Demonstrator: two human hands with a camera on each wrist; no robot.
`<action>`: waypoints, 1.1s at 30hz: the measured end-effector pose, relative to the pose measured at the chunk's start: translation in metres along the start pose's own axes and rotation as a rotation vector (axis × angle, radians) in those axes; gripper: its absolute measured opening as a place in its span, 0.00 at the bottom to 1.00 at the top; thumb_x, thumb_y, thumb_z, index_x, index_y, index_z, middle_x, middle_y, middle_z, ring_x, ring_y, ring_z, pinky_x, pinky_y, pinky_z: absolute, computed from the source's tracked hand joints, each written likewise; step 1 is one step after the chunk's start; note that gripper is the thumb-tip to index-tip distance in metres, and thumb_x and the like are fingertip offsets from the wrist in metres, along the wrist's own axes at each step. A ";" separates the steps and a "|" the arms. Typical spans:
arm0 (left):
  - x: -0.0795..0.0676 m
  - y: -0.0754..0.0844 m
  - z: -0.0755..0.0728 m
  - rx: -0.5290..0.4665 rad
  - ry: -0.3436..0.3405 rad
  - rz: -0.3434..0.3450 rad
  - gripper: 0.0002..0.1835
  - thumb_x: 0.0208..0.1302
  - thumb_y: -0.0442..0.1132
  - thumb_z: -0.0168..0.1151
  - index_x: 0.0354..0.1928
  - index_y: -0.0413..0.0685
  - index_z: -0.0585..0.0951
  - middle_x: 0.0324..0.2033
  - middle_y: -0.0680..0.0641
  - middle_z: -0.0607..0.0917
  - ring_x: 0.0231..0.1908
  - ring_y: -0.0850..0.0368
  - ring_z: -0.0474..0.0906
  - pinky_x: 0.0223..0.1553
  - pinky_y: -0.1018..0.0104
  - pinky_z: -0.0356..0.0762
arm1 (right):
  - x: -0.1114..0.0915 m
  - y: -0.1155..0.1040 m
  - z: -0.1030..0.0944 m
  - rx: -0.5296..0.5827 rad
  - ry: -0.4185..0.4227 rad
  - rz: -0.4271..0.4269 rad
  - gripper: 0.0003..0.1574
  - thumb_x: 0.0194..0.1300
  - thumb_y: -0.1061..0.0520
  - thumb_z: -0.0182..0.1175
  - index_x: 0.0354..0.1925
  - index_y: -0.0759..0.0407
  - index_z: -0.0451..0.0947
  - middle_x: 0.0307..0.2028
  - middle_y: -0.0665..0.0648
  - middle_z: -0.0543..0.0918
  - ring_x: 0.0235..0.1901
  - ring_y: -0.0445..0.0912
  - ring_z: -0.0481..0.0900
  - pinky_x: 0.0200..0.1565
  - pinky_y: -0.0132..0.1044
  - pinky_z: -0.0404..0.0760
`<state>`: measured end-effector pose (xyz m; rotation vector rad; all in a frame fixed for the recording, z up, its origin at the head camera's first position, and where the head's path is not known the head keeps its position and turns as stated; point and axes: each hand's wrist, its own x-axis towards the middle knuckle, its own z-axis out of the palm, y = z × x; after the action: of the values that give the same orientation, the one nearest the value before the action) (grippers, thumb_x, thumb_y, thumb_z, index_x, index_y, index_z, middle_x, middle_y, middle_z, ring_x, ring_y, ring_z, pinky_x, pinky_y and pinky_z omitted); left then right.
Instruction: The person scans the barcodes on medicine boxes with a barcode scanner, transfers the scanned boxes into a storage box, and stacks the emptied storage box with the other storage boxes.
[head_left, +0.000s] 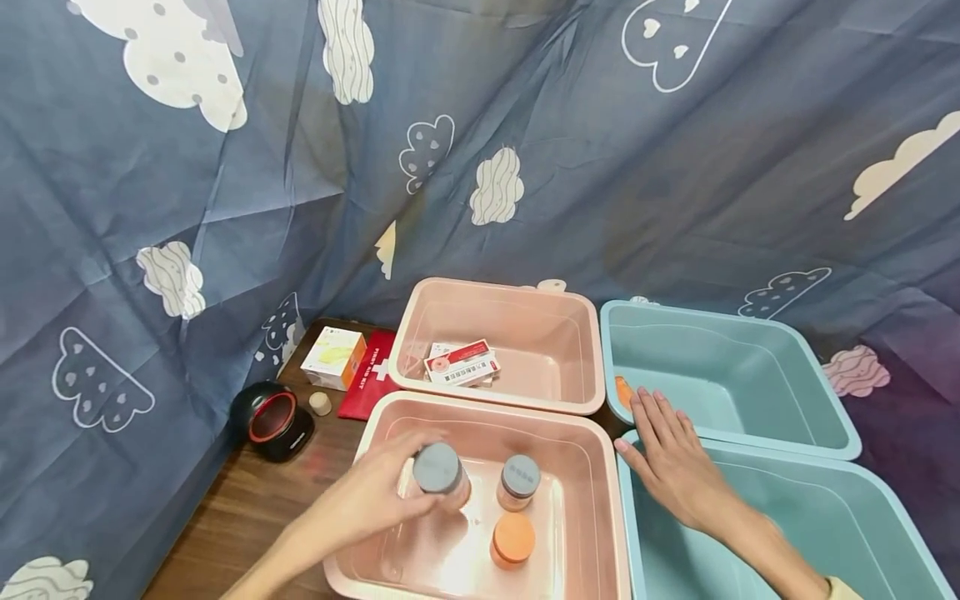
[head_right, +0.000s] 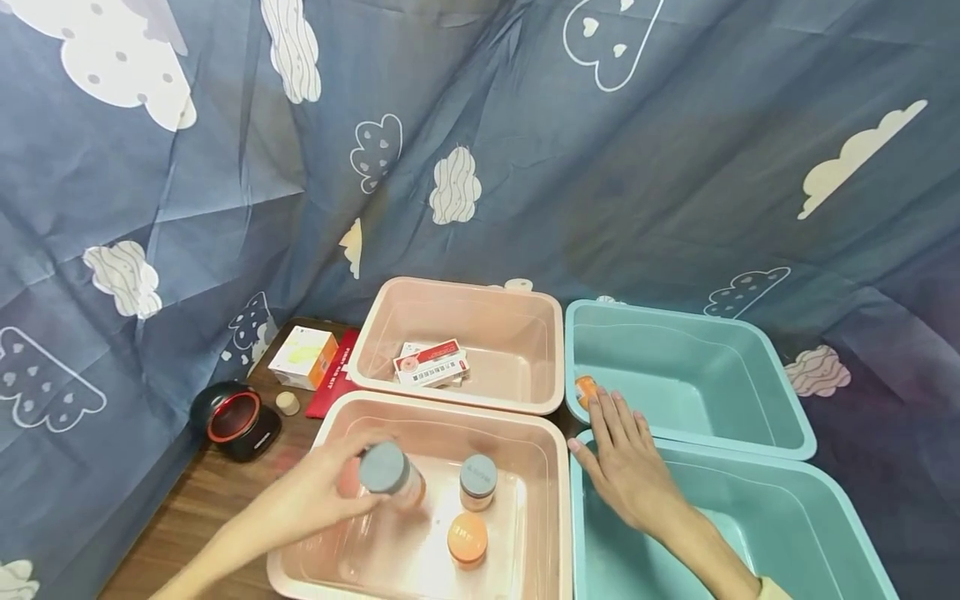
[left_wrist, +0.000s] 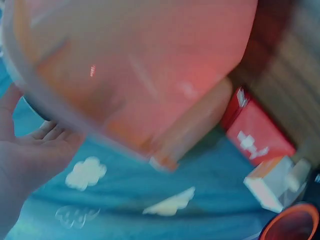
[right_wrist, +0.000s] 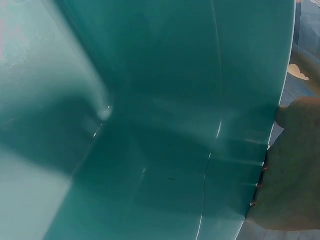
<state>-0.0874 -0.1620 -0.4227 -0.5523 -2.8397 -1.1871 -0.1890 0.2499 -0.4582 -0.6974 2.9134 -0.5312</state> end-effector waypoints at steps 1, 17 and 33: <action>0.002 0.002 -0.007 -0.013 0.021 -0.002 0.29 0.61 0.38 0.81 0.65 0.50 0.82 0.59 0.52 0.88 0.56 0.55 0.84 0.63 0.48 0.84 | 0.001 -0.001 -0.002 -0.002 -0.007 0.004 0.51 0.89 0.39 0.49 0.86 0.73 0.47 0.87 0.74 0.45 0.86 0.72 0.41 0.83 0.70 0.39; -0.015 -0.003 -0.054 -0.260 0.385 -0.081 0.27 0.65 0.35 0.81 0.64 0.52 0.83 0.51 0.54 0.91 0.51 0.65 0.87 0.58 0.75 0.81 | 0.001 0.000 -0.009 -0.008 -0.032 0.026 0.51 0.89 0.38 0.47 0.86 0.73 0.45 0.87 0.74 0.42 0.86 0.72 0.39 0.82 0.71 0.38; -0.051 -0.107 -0.078 -0.283 0.571 -0.202 0.29 0.68 0.23 0.72 0.69 0.34 0.76 0.53 0.74 0.84 0.53 0.82 0.80 0.56 0.88 0.74 | -0.001 -0.002 -0.004 -0.002 -0.029 0.018 0.52 0.89 0.37 0.48 0.86 0.73 0.47 0.87 0.74 0.43 0.86 0.72 0.39 0.83 0.69 0.36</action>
<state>-0.0835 -0.3015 -0.4480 0.0802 -2.2950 -1.4966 -0.1880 0.2499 -0.4536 -0.6729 2.8910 -0.5118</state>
